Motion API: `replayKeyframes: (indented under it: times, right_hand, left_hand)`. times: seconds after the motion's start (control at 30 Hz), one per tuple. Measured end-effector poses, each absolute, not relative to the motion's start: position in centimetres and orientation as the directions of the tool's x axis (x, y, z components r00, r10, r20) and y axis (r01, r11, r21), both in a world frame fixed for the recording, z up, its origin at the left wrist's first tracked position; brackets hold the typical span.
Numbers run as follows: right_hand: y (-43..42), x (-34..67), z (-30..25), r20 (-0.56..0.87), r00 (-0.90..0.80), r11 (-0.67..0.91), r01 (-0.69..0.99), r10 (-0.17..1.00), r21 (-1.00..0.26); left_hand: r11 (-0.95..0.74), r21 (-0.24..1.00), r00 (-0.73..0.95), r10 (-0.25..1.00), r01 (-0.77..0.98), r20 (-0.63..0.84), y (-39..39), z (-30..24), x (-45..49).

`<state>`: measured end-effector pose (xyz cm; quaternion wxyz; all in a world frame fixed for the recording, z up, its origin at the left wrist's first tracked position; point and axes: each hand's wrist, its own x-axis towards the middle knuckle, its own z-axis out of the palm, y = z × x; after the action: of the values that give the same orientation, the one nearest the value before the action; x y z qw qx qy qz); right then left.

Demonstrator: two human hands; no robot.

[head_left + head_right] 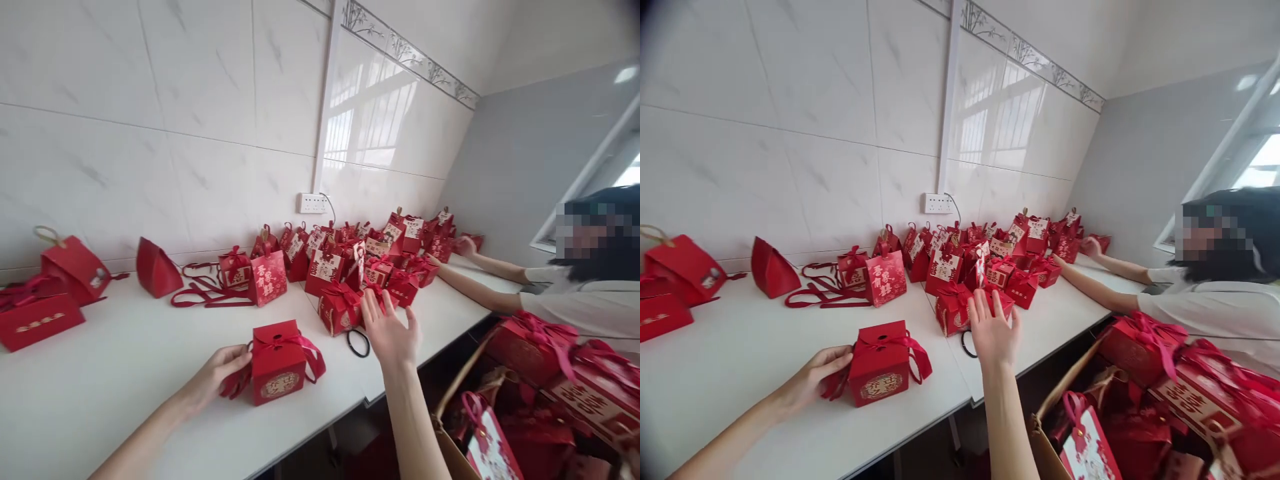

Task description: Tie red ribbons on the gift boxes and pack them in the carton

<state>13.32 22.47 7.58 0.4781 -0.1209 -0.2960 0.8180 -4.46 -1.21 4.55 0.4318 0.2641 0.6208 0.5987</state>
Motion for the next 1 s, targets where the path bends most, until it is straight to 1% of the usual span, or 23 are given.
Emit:
replayKeyframes:
  times: [0.03,0.07,0.1,0.13,0.17,0.23,0.3,0.33,0.4,0.5,0.57,0.63,0.73,0.83,0.9,1.0]
  right_hand:
    - [21.5,12.8,6.9,0.084,-0.594,-0.396,-0.628,0.8,-0.67]
    - [20.6,12.3,6.3,0.084,-0.655,-0.377,-0.53,0.751,-0.76]
    - [19.7,11.7,5.7,0.084,-0.693,-0.313,-0.427,0.716,-0.849]
    - [18.9,11.3,5.3,0.088,-0.713,-0.216,-0.325,0.695,-0.921]
    - [18.3,10.8,5.0,0.1,-0.726,-0.104,-0.23,0.68,-0.968]
    - [17.6,10.2,4.7,0.129,-0.758,0.113,-0.074,0.64,-0.991]
    - [17.5,9.8,4.8,0.123,-0.805,0.264,0.043,0.581,-0.964]
    - [17.5,9.6,4.9,0.102,-0.826,0.311,0.091,0.555,-0.946]
    - [17.7,9.5,5.0,0.024,-0.864,0.341,0.172,0.502,-0.924]
    - [17.9,9.4,4.9,-0.083,-0.927,0.283,0.196,0.367,-0.939]
    - [18.0,9.4,4.7,-0.08,-0.959,0.206,0.138,0.271,-0.969]
    - [18.1,9.3,4.4,-0.036,-0.975,0.113,0.062,0.219,-0.992]
    - [18.4,9.3,3.5,0.008,-0.982,-0.035,-0.015,0.186,-0.999]
    - [18.4,9.2,2.3,0.005,-0.988,-0.169,-0.031,0.155,-0.985]
    - [18.3,9.1,1.6,0.002,-0.987,-0.235,-0.04,0.161,-0.971]
    - [17.8,9.0,1.0,0.005,-0.979,-0.292,-0.066,0.204,-0.954]
  left_hand:
    - [0.139,0.969,-0.468,0.856,-0.202,-0.22,-1.3,4.5,-4.5]
    - [0.133,0.968,-0.436,0.874,-0.215,-0.216,-1.4,4.5,-4.6]
    - [0.129,0.966,-0.399,0.892,-0.223,-0.212,-1.5,4.5,-4.8]
    - [0.127,0.967,-0.374,0.905,-0.221,-0.204,-1.6,4.6,-5.0]
    - [0.125,0.969,-0.357,0.913,-0.214,-0.197,-1.8,4.7,-5.1]
    - [0.118,0.975,-0.346,0.921,-0.189,-0.178,-2.0,5.3,-5.5]
    - [0.149,0.981,-0.348,0.919,-0.127,-0.185,-2.1,6.2,-5.7]
    - [0.181,0.981,-0.356,0.914,-0.076,-0.196,-2.0,6.7,-5.8]
    - [0.27,0.962,-0.37,0.899,0.051,-0.233,-1.9,7.5,-5.9]
    - [0.348,0.921,-0.359,0.894,0.173,-0.27,-1.7,7.9,-5.9]
    - [0.329,0.926,-0.329,0.909,0.184,-0.257,-1.7,7.8,-5.9]
    - [0.283,0.947,-0.313,0.923,0.156,-0.224,-1.6,7.4,-5.8]
    - [0.223,0.974,-0.293,0.935,0.04,-0.202,-1.4,6.3,-5.7]
    - [0.146,0.98,-0.323,0.929,-0.132,-0.182,-1.0,4.8,-5.6]
    - [0.101,0.973,-0.359,0.918,-0.205,-0.171,-0.7,3.8,-5.4]
    - [0.087,0.969,-0.377,0.91,-0.233,-0.172,-0.6,2.8,-5.2]
